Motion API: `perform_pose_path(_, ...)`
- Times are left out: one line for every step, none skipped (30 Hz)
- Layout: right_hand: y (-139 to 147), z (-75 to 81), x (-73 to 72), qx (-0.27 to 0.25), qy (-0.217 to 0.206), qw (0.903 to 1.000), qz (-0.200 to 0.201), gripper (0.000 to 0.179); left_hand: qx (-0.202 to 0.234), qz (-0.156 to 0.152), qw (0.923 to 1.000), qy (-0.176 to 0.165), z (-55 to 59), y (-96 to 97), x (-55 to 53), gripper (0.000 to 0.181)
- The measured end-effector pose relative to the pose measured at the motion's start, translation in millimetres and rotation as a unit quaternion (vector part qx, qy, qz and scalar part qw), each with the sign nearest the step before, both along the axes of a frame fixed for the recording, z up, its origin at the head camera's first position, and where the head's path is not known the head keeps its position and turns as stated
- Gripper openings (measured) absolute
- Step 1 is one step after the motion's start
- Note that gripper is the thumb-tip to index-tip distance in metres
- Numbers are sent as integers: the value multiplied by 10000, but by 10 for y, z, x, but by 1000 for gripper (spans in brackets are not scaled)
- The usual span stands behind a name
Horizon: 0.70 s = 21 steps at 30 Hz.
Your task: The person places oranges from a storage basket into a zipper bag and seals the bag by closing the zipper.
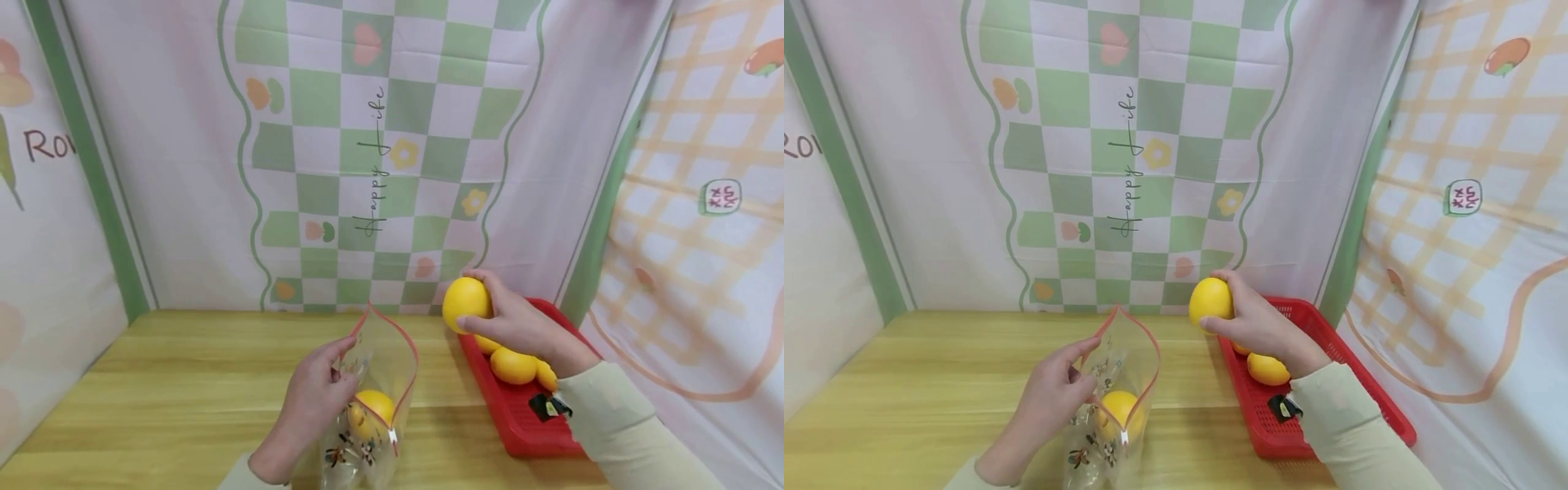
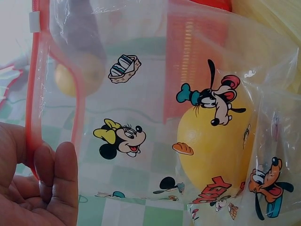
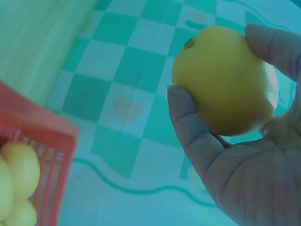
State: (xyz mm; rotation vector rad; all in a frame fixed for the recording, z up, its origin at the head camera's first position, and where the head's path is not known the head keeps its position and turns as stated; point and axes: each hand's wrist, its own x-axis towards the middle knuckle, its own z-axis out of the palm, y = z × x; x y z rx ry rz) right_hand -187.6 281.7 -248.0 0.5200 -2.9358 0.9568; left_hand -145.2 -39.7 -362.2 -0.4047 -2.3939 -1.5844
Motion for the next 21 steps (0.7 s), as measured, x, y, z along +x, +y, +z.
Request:
perform_pose_path(-37, -1, -1, -17, 6, 10000, 22, 81, 13, 5, 10000, 45, -4, -9, 0, 59)
perform_pose_path(-72, -3, -1, -27, 35, 10000, 66, 81, 24, 10, 10000, 68, -8, -14, -2, 59)
perform_pose_path(-104, -6, 1, -45, 44, 9999, 108, 81, 35, 2, 10000, 90, -10, -18, -5, 59)
perform_pose_path(-135, -9, 5, -69, 47, 9999, 128, 80, 33, -6, 9999, 97, -13, -18, -8, 59)
perform_pose_path(-164, -12, 11, -82, 80, 9998, 170, 80, 20, -13, 9999, 98, -16, -19, -9, 59)
perform_pose_path(-196, -16, 16, -94, 118, 9997, 208, 79, 2, -16, 10000, 99, -17, -21, -11, 58)
perform_pose_path(-213, -16, 33, -113, 143, 9996, 223, 78, -20, -23, 10000, 71, -16, -10, -11, 58)
perform_pose_path(-233, -17, 47, -139, 156, 9995, 244, 77, -30, -33, 10000, 36, -13, -2, -13, 58)
perform_pose_path(-255, -20, 59, -165, 175, 9993, 273, 77, -46, -37, 10000, 11, -12, 3, -11, 58)
perform_pose_path(-282, -21, 71, -205, 198, 9991, 312, 76, -60, -35, 10000, -2, -10, 6, -9, 58)
perform_pose_path(-312, -22, 79, -237, 209, 9989, 339, 76, -68, -27, 10000, -15, -8, 6, -7, 58)
perform_pose_path(-344, -24, 85, -293, 201, 9986, 385, 77, -71, -24, 10000, -26, -5, 6, -6, 58)
perform_pose_path(-378, -25, 91, -339, 203, 9983, 419, 77, -80, -15, 10000, -48, -4, 4, -3, 58)
perform_pose_path(-412, -27, 94, -397, 208, 9979, 478, 77, -85, -10, 9999, -58, -3, 1, -3, 58)
perform_pose_path(-447, -27, 99, -447, 214, 9974, 531, 77, -88, -5, 9999, -66, -2, -2, -1, 58)
perform_pose_path(-480, -26, 103, -497, 206, 9970, 554, 77, -89, -3, 9999, -63, -1, -3, -2, 58)
perform_pose_path(-513, -27, 106, -547, 196, 9966, 592, 77, -89, 1, 9999, -62, -1, -6, -2, 58)
perform_pose_path(-545, -27, 109, -605, 188, 9959, 643, 77, -85, 2, 9999, -58, -2, -8, -3, 58)
perform_pose_path(-573, -29, 112, -627, 186, 9956, 674, 77, -78, 7, 10000, -47, -4, -11, -5, 58)
perform_pose_path(-600, -30, 117, -664, 173, 9951, 717, 77, -70, 8, 10000, -21, -5, -12, -7, 58)
perform_pose_path(-625, -32, 121, -683, 158, 9949, 731, 77, -65, 8, 10000, 7, -6, -13, -9, 58)
